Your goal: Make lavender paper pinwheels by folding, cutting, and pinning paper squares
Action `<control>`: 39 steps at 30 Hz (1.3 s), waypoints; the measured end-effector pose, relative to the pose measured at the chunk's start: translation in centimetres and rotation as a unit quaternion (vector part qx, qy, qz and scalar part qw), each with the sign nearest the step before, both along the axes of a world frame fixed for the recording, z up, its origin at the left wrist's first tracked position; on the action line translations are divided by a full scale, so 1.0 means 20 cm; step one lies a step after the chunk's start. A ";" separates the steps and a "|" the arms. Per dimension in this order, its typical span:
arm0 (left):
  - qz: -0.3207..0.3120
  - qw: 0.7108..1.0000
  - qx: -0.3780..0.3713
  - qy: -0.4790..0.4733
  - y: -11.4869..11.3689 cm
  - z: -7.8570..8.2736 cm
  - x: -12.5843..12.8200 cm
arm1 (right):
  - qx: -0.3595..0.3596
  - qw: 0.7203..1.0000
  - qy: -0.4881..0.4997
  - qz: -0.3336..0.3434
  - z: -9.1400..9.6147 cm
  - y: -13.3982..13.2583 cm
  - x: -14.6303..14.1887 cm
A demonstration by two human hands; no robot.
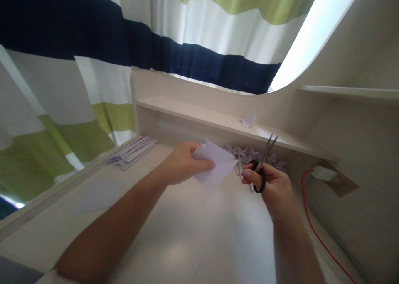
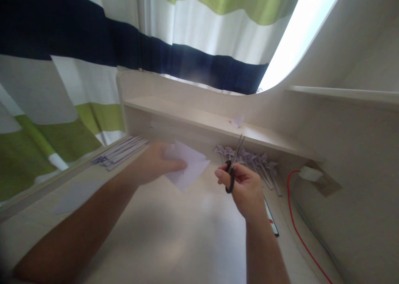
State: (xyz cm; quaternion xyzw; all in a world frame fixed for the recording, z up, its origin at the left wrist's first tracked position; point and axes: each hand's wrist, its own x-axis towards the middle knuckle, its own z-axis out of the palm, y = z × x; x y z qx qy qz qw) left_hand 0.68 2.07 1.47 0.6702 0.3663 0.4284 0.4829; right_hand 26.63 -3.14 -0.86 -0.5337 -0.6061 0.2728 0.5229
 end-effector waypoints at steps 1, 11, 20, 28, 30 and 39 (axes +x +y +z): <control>-0.038 0.998 -0.013 0.045 -0.01 0.00 0.01 | 0.013 1.000 0.017 0.003 0.00 0.00 -0.01; -0.086 0.996 -0.021 -0.005 0.00 -0.03 0.04 | -0.010 0.997 0.049 0.053 -0.02 -0.01 -0.09; -0.138 0.976 -0.030 -0.168 0.02 -0.12 0.17 | 0.136 0.935 0.310 -0.105 -0.14 0.09 -0.19; -0.013 0.975 -0.034 -0.217 -0.09 -0.15 0.27 | 0.158 0.948 0.249 -0.123 -0.16 0.06 -0.28; 0.007 0.975 -0.034 -0.220 -0.09 -0.14 0.26 | 0.165 0.948 0.237 -0.133 -0.16 0.04 -0.29; -0.032 0.961 -0.083 -0.262 0.01 -0.16 0.21 | 0.174 0.949 0.218 -0.144 -0.15 0.02 -0.32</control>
